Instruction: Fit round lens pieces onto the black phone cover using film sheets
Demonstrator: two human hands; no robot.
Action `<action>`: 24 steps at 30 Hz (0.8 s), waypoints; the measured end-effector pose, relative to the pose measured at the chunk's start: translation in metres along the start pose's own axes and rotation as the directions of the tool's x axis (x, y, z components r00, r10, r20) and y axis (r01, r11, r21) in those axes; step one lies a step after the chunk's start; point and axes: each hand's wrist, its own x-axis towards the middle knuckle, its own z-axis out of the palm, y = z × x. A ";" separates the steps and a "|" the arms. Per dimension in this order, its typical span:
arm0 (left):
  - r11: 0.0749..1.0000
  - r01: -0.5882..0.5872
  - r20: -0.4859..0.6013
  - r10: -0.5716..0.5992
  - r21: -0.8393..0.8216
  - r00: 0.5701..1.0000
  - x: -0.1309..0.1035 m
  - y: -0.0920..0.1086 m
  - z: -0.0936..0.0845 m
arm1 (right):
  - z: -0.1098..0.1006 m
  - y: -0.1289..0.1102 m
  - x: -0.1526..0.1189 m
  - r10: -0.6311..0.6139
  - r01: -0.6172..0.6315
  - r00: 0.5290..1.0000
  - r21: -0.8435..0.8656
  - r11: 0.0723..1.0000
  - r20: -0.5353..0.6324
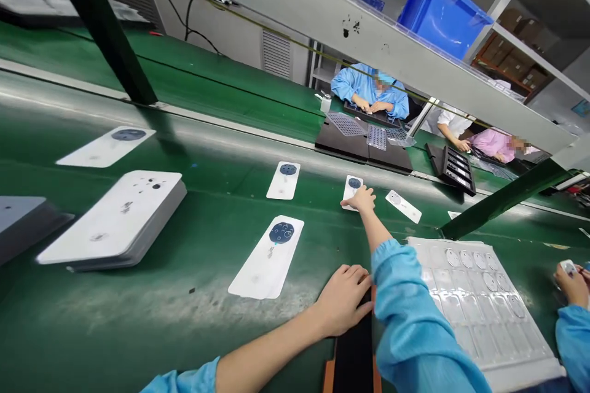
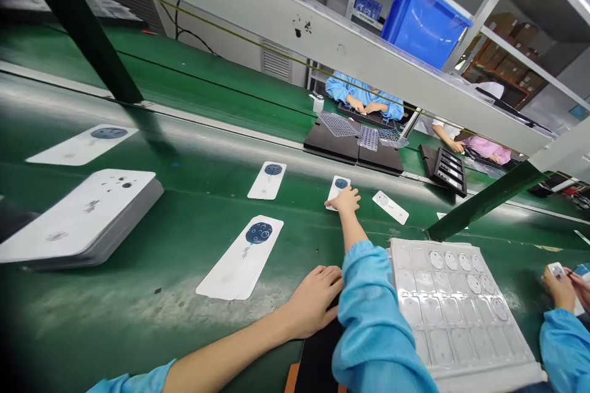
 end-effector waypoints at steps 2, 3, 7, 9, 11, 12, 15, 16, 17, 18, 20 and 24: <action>1.000 0.005 0.014 -0.005 0.014 1.000 -0.001 0.000 0.005 | -0.001 -0.012 0.010 0.084 -0.083 0.996 -0.068 0.994 0.013; 1.000 0.008 0.011 -0.008 0.018 1.000 -0.002 0.000 0.008 | -0.003 -0.014 0.012 0.108 -0.106 0.994 -0.093 0.990 0.019; 0.994 -0.054 -0.136 0.040 -0.099 0.990 0.003 -0.006 0.003 | -0.024 -0.013 0.002 0.019 -0.013 0.999 -0.157 0.988 0.033; 0.990 -0.072 -0.336 0.027 -0.122 0.942 0.009 -0.016 -0.018 | -0.043 -0.007 -0.018 -0.136 0.138 0.990 -0.174 0.975 0.027; 1.000 0.003 -0.533 -0.016 -0.025 0.846 0.016 -0.029 -0.047 | -0.063 0.006 -0.048 -0.313 0.310 0.950 -0.190 0.932 0.015; 0.996 0.071 -0.590 -0.029 0.048 0.807 0.018 -0.034 -0.063 | -0.073 0.016 -0.067 -0.387 0.382 0.922 -0.194 0.903 0.015; 0.967 0.175 -0.563 -0.042 0.184 0.825 0.021 -0.044 -0.095 | -0.099 0.059 -0.126 -0.647 0.647 0.758 -0.216 0.731 0.079; 0.977 0.127 -0.480 -0.029 0.173 0.877 0.021 -0.044 -0.098 | -0.107 0.075 -0.142 -0.740 0.739 0.665 -0.229 0.633 0.099; 0.990 0.075 -0.374 -0.025 0.122 0.927 0.021 -0.044 -0.099 | -0.114 0.093 -0.154 -0.806 0.799 0.584 -0.243 0.549 0.099; 0.998 0.042 -0.265 -0.030 0.039 0.964 0.020 -0.042 -0.096 | -0.122 0.111 -0.161 -0.841 0.824 0.536 -0.261 0.502 0.074; 0.985 0.086 -0.101 -0.102 -0.151 0.990 0.020 -0.036 -0.089 | -0.141 0.149 -0.161 -0.782 0.731 0.620 -0.314 0.606 -0.065; 0.851 0.296 0.003 -0.327 -0.435 0.945 0.023 -0.026 -0.080 | -0.186 0.215 -0.135 -0.477 0.374 0.820 -0.335 0.865 -0.317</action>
